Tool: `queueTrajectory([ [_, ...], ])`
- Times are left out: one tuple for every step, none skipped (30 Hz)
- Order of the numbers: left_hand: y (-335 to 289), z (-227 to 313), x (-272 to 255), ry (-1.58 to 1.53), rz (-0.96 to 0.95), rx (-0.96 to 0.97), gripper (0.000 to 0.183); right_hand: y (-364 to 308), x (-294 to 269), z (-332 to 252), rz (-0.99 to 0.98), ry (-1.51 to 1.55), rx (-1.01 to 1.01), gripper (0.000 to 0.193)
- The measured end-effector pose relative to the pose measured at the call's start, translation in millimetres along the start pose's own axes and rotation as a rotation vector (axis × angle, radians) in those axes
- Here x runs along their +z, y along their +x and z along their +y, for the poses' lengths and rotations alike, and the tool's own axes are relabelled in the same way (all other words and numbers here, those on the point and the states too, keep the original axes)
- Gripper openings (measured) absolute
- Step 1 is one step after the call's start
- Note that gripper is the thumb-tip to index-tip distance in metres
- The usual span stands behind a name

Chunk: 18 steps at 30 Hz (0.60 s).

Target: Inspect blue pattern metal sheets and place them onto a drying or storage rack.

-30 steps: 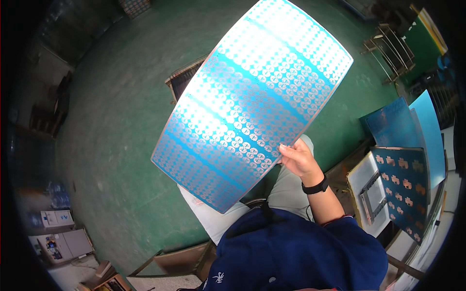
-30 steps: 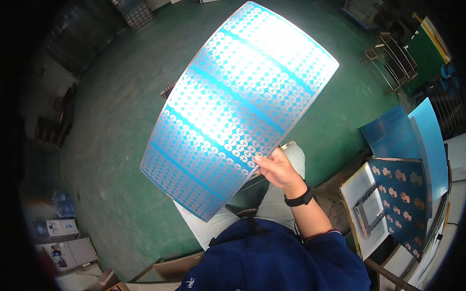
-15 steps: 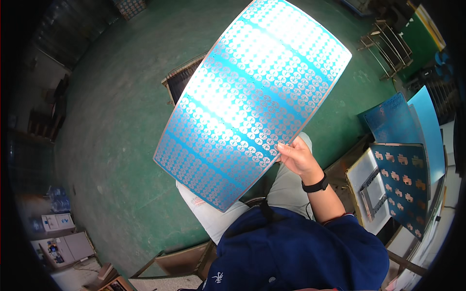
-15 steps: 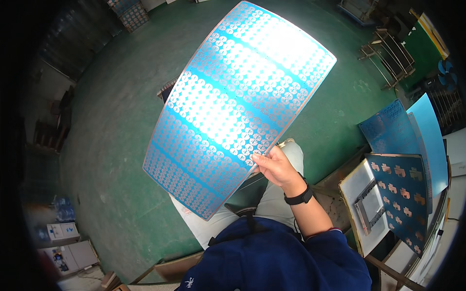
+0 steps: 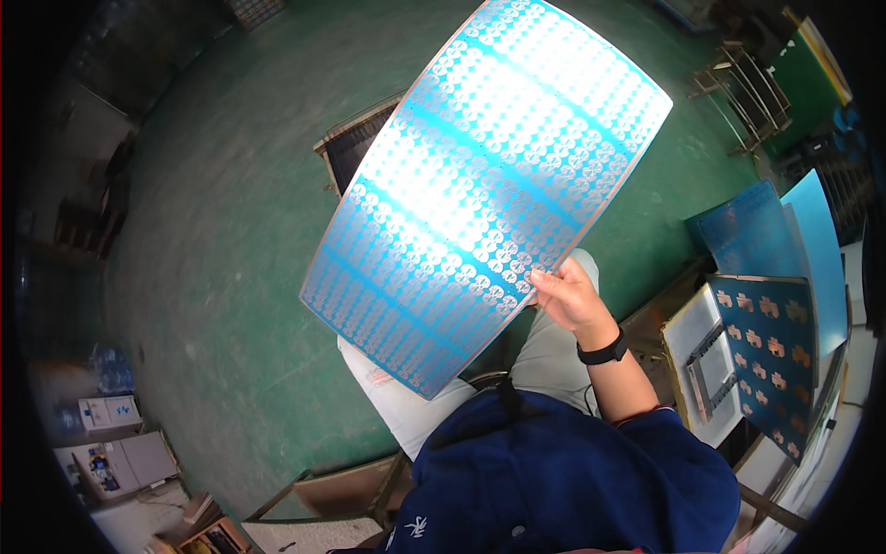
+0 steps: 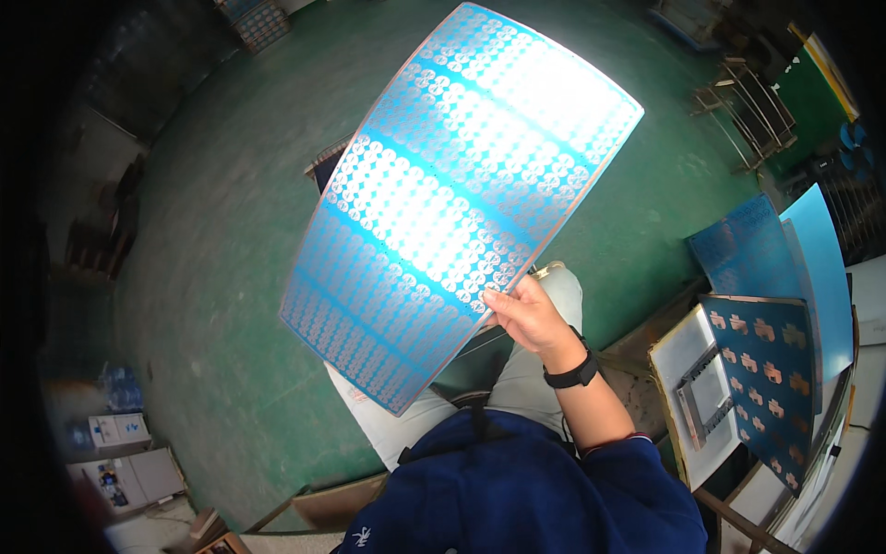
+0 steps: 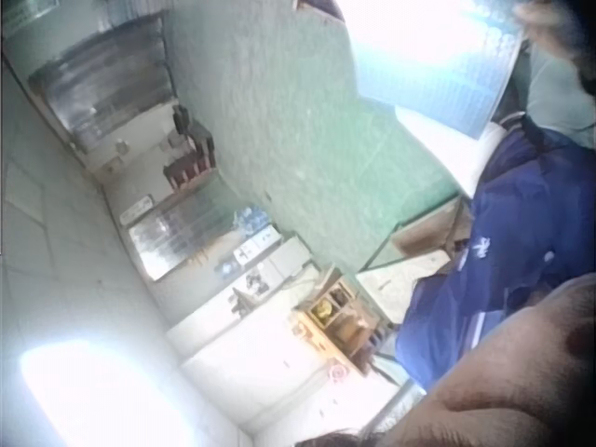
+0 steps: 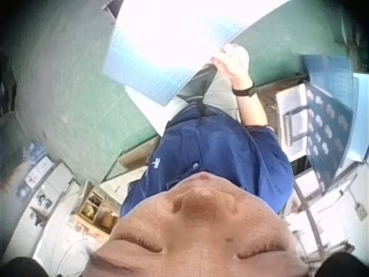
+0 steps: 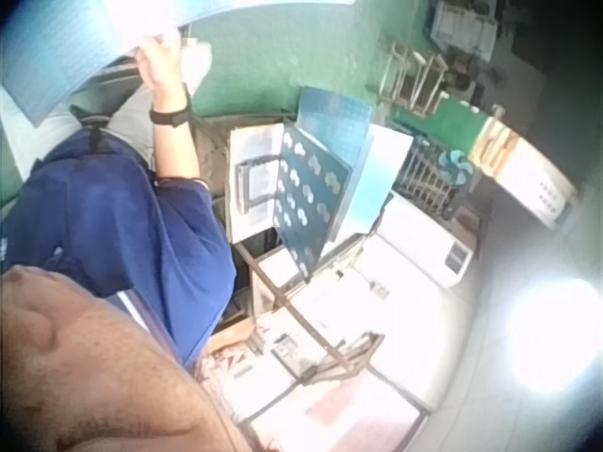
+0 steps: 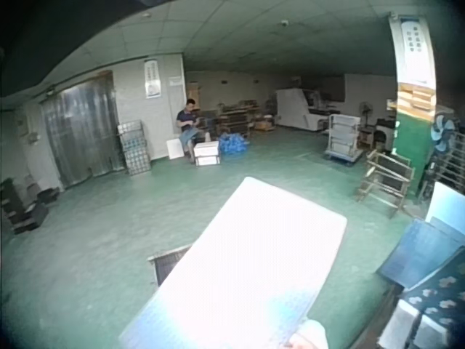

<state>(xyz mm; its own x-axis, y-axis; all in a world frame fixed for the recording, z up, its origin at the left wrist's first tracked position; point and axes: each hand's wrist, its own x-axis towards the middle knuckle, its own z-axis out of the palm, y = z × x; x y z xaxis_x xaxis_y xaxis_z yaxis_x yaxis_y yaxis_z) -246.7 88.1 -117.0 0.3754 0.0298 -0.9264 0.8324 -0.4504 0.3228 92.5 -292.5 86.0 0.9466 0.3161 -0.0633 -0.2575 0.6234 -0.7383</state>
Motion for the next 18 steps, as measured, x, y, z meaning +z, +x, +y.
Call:
queueTrajectory([
  [-3, -1, -2, 0.019, -0.016, 0.006, 0.022, 0, -2, 0, 0.0, -0.009, 0.007, 0.029],
  [-8, 2, -6, 0.041, -0.034, 0.01, 0.022, 0, -3, 1, -0.001, -0.017, 0.013, 0.029],
  [-14, 3, -10, 0.071, -0.06, 0.015, 0.022, 0, -2, 1, -0.008, -0.011, 0.018, 0.029],
  [-22, 7, -17, 0.119, -0.101, 0.022, 0.022, 0, -1, 1, -0.006, -0.016, 0.012, 0.029],
  [-29, 16, -28, 0.215, -0.185, 0.057, 0.022, -1, -1, 1, 0.002, -0.022, 0.003, 0.029],
  [-35, 26, -44, 0.292, -0.266, 0.112, 0.022, -3, -6, 3, -0.002, -0.027, 0.03, 0.03],
  [-49, 44, -59, 0.302, -0.321, 0.167, 0.022, -4, -9, 4, -0.006, -0.02, 0.035, 0.03],
  [-76, 87, -69, 0.015, -0.229, 0.143, 0.022, -7, -13, 5, 0.016, -0.05, 0.032, 0.03],
  [-112, 141, -82, -0.269, -0.135, 0.116, 0.021, -9, -15, 6, 0.039, -0.079, 0.03, 0.03],
  [-131, 153, -98, -0.46, -0.407, 0.081, 0.019, -9, -10, 6, 0.028, -0.072, 0.037, 0.03],
  [-146, 160, -114, -0.648, -0.683, 0.048, 0.017, -10, -5, 2, 0.055, -0.11, 0.033, 0.029],
  [-162, 165, -121, -0.625, -0.846, -0.078, 0.014, -10, -2, 1, 0.083, -0.146, 0.028, 0.028],
  [-162, 152, -121, -0.582, -0.995, -0.148, 0.018, -10, -5, 4, 0.079, -0.138, 0.032, 0.028],
  [-171, 145, -114, -0.457, -0.983, -0.217, 0.019, -11, -10, 6, 0.071, -0.183, 0.043, 0.026],
  [-178, 139, -104, -0.321, -0.976, -0.291, 0.021, -12, -15, 7, 0.076, -0.23, 0.049, 0.025],
  [-179, 109, -88, -0.169, -0.92, -0.236, 0.022, -12, -15, 8, 0.075, -0.217, 0.054, 0.025],
  [-177, 86, -78, -0.016, -0.866, -0.181, 0.024, -13, -14, 6, 0.052, -0.244, 0.074, 0.024],
  [-174, 78, -71, 0.086, -0.826, -0.152, 0.024, -15, -15, 5, 0.038, -0.276, 0.091, 0.023],
])
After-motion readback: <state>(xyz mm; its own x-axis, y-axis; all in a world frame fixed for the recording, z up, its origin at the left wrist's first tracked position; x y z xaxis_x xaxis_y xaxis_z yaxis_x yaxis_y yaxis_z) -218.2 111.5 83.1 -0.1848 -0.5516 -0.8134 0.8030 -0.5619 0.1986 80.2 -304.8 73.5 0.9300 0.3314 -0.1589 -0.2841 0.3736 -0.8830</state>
